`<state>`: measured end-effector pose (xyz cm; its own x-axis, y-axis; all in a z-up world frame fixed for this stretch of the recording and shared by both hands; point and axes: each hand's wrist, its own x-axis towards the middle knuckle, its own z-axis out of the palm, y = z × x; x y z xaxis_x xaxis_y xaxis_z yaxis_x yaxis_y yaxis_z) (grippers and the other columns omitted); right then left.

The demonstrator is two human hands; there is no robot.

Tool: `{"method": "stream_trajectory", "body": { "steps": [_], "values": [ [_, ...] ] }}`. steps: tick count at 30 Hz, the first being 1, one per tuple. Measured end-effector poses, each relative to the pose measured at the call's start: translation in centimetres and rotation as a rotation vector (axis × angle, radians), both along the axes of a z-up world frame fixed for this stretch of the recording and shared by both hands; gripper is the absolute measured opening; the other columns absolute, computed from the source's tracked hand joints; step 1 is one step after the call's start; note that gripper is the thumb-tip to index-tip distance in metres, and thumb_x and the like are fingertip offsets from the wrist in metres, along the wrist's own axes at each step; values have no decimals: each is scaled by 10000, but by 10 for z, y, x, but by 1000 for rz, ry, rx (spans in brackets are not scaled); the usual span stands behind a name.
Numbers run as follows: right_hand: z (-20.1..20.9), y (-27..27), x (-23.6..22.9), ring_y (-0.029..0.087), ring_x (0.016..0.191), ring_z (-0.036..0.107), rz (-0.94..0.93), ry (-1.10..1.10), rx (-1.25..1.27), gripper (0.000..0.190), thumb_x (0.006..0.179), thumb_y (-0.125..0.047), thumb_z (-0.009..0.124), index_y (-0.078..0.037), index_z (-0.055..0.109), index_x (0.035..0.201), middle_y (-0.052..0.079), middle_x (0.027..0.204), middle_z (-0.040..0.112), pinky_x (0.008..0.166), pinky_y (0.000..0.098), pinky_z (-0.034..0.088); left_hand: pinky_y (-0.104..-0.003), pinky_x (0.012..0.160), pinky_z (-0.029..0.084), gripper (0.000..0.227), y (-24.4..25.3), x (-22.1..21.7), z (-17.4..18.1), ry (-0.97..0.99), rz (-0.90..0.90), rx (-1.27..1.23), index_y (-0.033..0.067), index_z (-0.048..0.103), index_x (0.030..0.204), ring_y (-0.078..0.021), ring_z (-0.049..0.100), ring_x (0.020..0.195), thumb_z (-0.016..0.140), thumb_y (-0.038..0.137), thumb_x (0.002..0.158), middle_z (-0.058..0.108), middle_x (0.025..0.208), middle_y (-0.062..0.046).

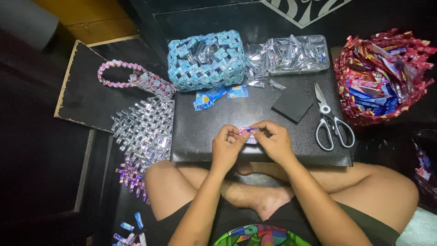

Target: The person folds and manipulates silver and blue foil snack wrappers by hand, preparing them to be woven into a basket.

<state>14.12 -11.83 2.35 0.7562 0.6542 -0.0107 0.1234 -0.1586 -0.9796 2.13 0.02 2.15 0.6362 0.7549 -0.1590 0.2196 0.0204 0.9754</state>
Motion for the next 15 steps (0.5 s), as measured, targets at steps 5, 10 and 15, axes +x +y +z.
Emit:
{"method": "stream_trajectory", "body": {
  "steps": [5,10,15],
  "values": [
    [-2,1,-1,121,664,586,-17,-26,-2,158,826,-119,798,-146,834,978,56,645,671,667,268,491,-265,582,513,231,5,-2,0,3,-64,-7,44,721,910,-97,579,619,850,230,865,638,755,-47],
    [1,-1,1,127,680,595,16,-17,47,150,842,-89,776,-117,822,982,86,695,695,677,269,493,-266,514,495,178,17,-7,-7,5,-185,-24,44,726,907,-121,584,536,811,200,902,611,697,-68],
    [3,-1,2,196,758,644,75,-58,106,248,777,7,716,-76,821,986,116,796,734,740,326,525,-225,525,497,134,21,-8,-9,-114,-237,-217,64,671,979,-96,544,591,612,175,1025,593,778,-52]
  ]
}}
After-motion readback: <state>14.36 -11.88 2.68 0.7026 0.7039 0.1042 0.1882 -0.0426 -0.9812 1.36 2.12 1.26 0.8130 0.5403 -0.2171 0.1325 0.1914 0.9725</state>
